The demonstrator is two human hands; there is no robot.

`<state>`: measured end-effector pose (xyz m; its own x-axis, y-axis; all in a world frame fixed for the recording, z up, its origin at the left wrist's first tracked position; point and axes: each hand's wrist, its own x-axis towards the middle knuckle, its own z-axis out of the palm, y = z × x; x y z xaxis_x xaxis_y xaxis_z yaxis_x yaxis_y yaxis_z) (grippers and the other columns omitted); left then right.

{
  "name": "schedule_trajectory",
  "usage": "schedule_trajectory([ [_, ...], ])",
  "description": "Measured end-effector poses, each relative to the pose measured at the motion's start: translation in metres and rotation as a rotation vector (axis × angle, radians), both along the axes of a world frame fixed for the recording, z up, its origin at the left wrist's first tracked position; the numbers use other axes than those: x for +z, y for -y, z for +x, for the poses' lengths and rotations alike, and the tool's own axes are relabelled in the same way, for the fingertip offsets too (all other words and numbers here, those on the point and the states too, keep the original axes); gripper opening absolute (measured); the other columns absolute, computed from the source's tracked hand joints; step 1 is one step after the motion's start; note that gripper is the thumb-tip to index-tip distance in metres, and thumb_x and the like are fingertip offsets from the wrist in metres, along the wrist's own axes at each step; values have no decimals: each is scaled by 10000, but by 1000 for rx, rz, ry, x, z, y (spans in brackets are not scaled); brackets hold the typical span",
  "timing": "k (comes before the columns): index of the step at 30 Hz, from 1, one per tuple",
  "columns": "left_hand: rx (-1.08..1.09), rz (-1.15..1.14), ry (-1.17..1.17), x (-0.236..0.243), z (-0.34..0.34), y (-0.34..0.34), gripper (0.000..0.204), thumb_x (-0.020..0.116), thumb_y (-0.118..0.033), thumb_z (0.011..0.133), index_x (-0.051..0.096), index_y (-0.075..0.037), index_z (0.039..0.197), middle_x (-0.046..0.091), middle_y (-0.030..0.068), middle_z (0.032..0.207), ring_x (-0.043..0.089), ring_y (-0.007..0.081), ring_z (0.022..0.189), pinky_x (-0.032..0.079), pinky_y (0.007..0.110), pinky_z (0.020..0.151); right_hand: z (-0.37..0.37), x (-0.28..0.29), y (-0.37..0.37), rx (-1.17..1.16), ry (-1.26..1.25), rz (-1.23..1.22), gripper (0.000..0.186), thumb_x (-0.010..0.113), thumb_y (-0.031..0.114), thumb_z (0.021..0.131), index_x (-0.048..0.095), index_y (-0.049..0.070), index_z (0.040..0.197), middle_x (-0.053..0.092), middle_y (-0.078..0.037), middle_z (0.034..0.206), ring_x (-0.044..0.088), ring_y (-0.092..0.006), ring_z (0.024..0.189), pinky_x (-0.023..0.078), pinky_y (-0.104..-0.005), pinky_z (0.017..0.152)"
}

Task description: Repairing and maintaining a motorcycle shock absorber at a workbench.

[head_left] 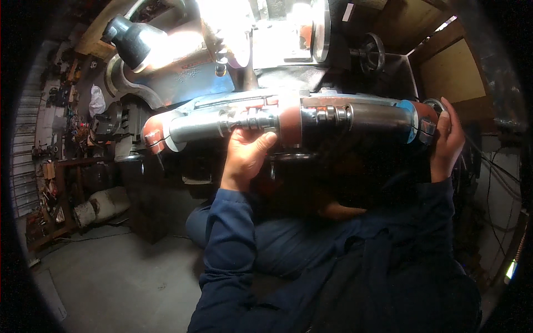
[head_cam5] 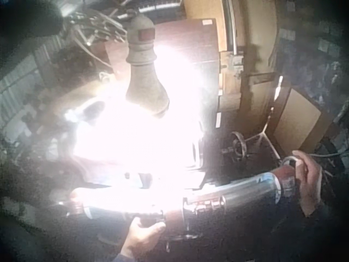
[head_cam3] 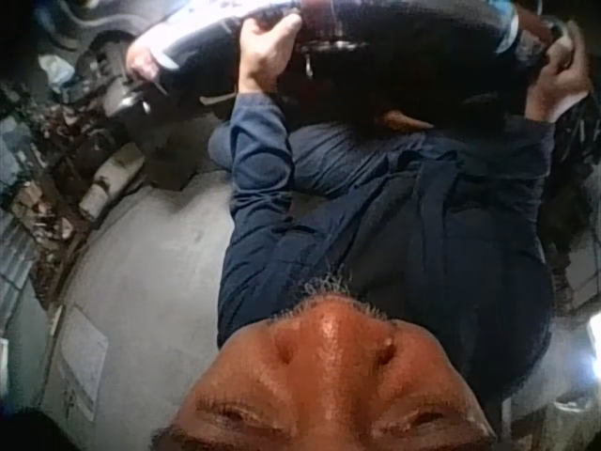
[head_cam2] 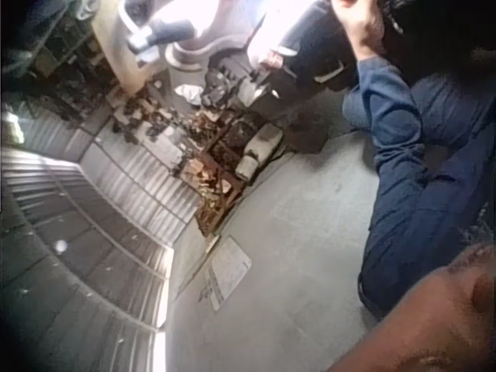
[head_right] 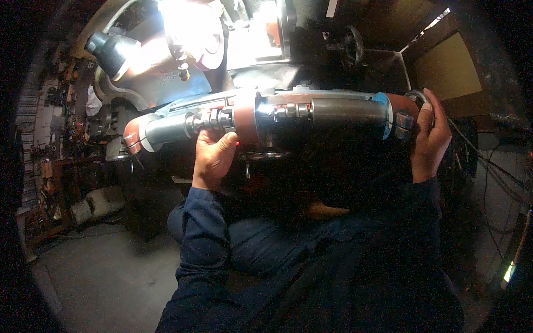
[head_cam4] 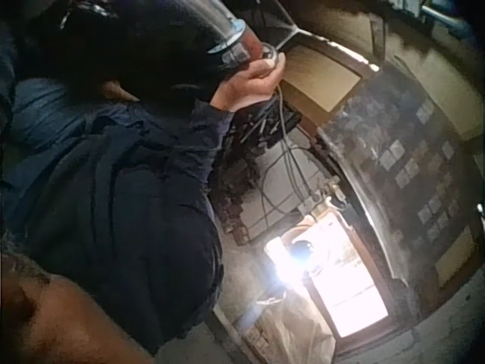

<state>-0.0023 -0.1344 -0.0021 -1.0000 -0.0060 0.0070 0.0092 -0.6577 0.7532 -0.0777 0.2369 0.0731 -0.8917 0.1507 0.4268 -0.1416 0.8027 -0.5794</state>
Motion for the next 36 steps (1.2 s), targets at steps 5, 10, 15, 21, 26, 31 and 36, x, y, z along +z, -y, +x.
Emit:
schedule_trajectory([
  [5,2,-15,-12,-1,-1,-1,547,653,50,812,444,-28,1311,519,113,1317,475,223,1232,328,366,1073,-1,-2,-4,16,-9,12,402,425,320,984,590,43,1225,609,-162,1209,575,-275,1120,443,-376,951],
  [10,5,-14,-17,1,-1,-2,542,650,48,812,439,-28,1305,494,119,1339,454,223,1253,320,365,1078,0,-2,-2,8,-3,11,407,421,318,985,587,36,1226,610,-168,1201,583,-276,1106,450,-372,940],
  [15,0,-31,-18,3,-2,-1,533,633,74,805,427,-48,1280,466,114,1357,426,224,1276,308,370,1086,0,1,-1,-1,15,19,419,420,332,983,590,33,1223,614,-171,1192,586,-272,1099,459,-369,923],
  [21,-1,-14,-21,2,-2,-1,546,619,102,793,421,-63,1274,456,116,1361,422,228,1276,306,375,1087,-1,-3,-3,19,-23,21,399,422,312,986,593,40,1223,614,-172,1196,592,-265,1088,464,-363,912],
  [26,-13,-6,-13,0,-2,-1,551,618,98,799,419,-54,1290,458,118,1360,417,229,1281,302,374,1089,1,0,-2,5,-1,7,381,425,294,987,595,46,1223,615,-166,1197,594,-262,1086,464,-359,914],
  [31,0,-23,-21,1,-2,-1,553,632,77,802,418,-45,1296,467,117,1353,426,229,1273,307,373,1085,0,-3,-3,-1,2,1,374,424,287,988,598,49,1219,617,-161,1195,594,-263,1089,464,-363,919],
  [36,24,-49,-45,2,-1,-2,554,640,58,806,419,-34,1306,471,123,1353,433,233,1268,308,374,1083,1,-1,0,4,-17,9,388,431,307,981,600,44,1211,616,-169,1192,589,-272,1104,458,-373,937],
])
